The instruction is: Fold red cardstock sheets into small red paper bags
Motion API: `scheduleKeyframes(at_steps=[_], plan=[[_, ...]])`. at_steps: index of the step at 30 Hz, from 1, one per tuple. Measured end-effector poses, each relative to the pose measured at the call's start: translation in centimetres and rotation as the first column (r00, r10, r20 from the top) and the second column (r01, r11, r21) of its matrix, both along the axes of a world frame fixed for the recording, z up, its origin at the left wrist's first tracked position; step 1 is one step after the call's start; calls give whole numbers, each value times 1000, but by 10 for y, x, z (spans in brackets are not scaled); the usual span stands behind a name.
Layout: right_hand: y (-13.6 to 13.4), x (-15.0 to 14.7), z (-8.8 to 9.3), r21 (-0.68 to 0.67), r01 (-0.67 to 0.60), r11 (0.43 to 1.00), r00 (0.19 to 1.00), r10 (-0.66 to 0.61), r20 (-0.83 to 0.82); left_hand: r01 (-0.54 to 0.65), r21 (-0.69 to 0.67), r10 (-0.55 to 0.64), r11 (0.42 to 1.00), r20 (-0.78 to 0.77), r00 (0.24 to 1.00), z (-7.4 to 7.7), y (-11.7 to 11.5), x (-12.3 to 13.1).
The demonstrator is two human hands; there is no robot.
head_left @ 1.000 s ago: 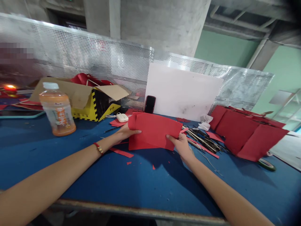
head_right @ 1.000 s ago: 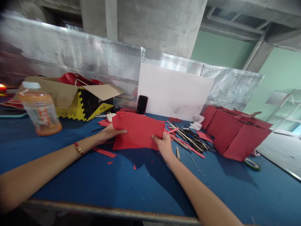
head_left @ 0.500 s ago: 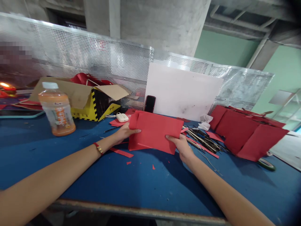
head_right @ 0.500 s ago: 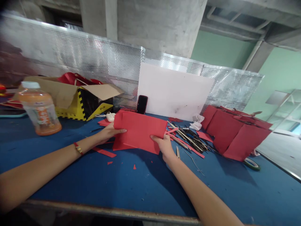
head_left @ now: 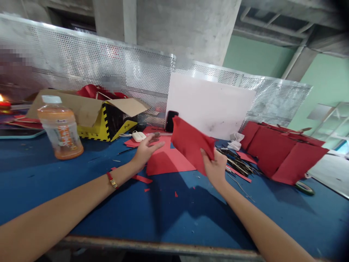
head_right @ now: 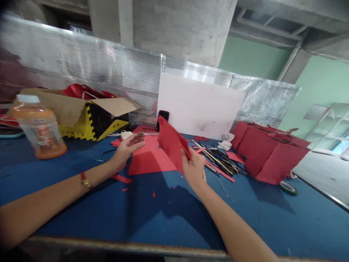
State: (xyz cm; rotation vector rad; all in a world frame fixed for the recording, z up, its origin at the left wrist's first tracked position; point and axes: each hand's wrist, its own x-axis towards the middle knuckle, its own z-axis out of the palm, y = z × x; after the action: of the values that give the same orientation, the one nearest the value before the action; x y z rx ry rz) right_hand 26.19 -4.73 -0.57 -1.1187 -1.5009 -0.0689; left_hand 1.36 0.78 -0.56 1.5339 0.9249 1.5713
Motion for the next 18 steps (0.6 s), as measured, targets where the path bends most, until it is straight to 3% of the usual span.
scheduleKeyframes(at_steps=[2, 4, 7, 10, 14, 16, 18], plan=[[-6, -2, 0, 58, -40, 997, 936, 17, 351, 310, -93, -301, 946, 100, 948, 2, -11, 5], [-11, -7, 0, 70, -145, 987, 766, 67, 640, 531, -207, -490, 822, 217, 844, 3, -22, 10], [-15, -18, 1, 25, -220, 975, 510, 93, 855, 558, -347, -482, 754, 284, 829, 7, -34, 14], [-18, -26, 4, -10, -231, 973, 396, 103, 913, 446, -414, -331, 793, 321, 887, 14, -38, 18], [-19, -31, 6, -38, -233, 972, 398, 131, 908, 421, -362, -265, 832, 408, 874, 19, -35, 19], [-19, -33, 5, -48, -232, 972, 473, 156, 867, 399, -312, -243, 863, 436, 866, 20, -32, 16], [-18, -34, 3, -36, -234, 972, 600, 174, 781, 375, -243, -243, 895, 440, 865, 22, -29, 12]])
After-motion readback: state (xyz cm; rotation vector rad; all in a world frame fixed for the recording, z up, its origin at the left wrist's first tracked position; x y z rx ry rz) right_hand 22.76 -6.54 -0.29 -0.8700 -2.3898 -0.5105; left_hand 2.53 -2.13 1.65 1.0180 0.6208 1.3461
